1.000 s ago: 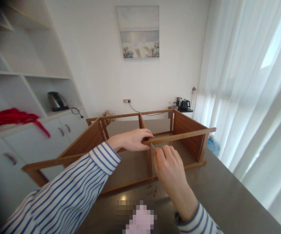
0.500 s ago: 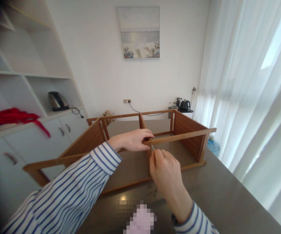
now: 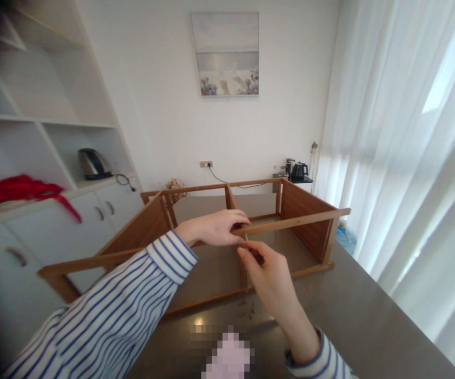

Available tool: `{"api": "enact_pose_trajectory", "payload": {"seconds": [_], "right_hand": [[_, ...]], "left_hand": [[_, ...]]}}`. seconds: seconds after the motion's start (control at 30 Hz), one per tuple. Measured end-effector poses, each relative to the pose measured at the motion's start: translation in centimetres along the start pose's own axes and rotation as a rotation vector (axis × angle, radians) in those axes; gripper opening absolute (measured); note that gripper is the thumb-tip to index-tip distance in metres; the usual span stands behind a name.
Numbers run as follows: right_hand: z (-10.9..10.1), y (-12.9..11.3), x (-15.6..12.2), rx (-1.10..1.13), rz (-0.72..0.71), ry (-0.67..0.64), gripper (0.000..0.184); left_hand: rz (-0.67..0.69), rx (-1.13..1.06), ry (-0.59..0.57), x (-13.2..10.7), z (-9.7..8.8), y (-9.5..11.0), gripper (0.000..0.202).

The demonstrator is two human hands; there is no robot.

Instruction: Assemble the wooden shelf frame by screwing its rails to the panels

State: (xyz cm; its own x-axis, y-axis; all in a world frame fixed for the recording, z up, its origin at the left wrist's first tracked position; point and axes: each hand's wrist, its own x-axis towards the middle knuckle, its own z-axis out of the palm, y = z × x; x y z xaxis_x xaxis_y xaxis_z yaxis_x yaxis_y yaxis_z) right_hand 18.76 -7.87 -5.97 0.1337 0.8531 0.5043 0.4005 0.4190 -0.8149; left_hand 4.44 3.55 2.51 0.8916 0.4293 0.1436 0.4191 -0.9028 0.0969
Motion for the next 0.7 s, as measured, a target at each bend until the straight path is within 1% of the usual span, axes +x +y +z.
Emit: {"api": "enact_pose_trajectory", "payload": {"seconds": [0.2, 0.3, 0.37, 0.43, 0.57, 0.7], "right_hand": [[-0.7, 0.2, -0.4, 0.137, 0.001, -0.146, 0.034], [-1.1, 0.4, -0.3, 0.148, 0.019, -0.163, 0.034], [-1.2, 0.6, -0.1, 0.117, 0.017, -0.15, 0.033], [-1.3, 0.8, 0.1, 0.067, -0.032, -0.135, 0.031], [-1.5, 0.8, 0.5, -0.018, -0.19, -0.109, 0.026], [-1.4, 0.6, 0.6, -0.072, -0.255, -0.072, 0.025]], "left_hand": [[-0.013, -0.002, 0.005, -0.1, 0.0, 0.0, 0.044], [-0.015, -0.01, 0.009, -0.1, 0.0, 0.0, 0.042], [-0.009, -0.011, 0.018, -0.1, 0.1, 0.0, 0.041], [-0.002, -0.012, 0.028, -0.1, 0.2, 0.0, 0.04], [-0.007, -0.023, 0.032, -0.1, 0.2, 0.0, 0.04], [-0.011, -0.025, 0.038, -0.1, 0.2, 0.1, 0.04]]}}
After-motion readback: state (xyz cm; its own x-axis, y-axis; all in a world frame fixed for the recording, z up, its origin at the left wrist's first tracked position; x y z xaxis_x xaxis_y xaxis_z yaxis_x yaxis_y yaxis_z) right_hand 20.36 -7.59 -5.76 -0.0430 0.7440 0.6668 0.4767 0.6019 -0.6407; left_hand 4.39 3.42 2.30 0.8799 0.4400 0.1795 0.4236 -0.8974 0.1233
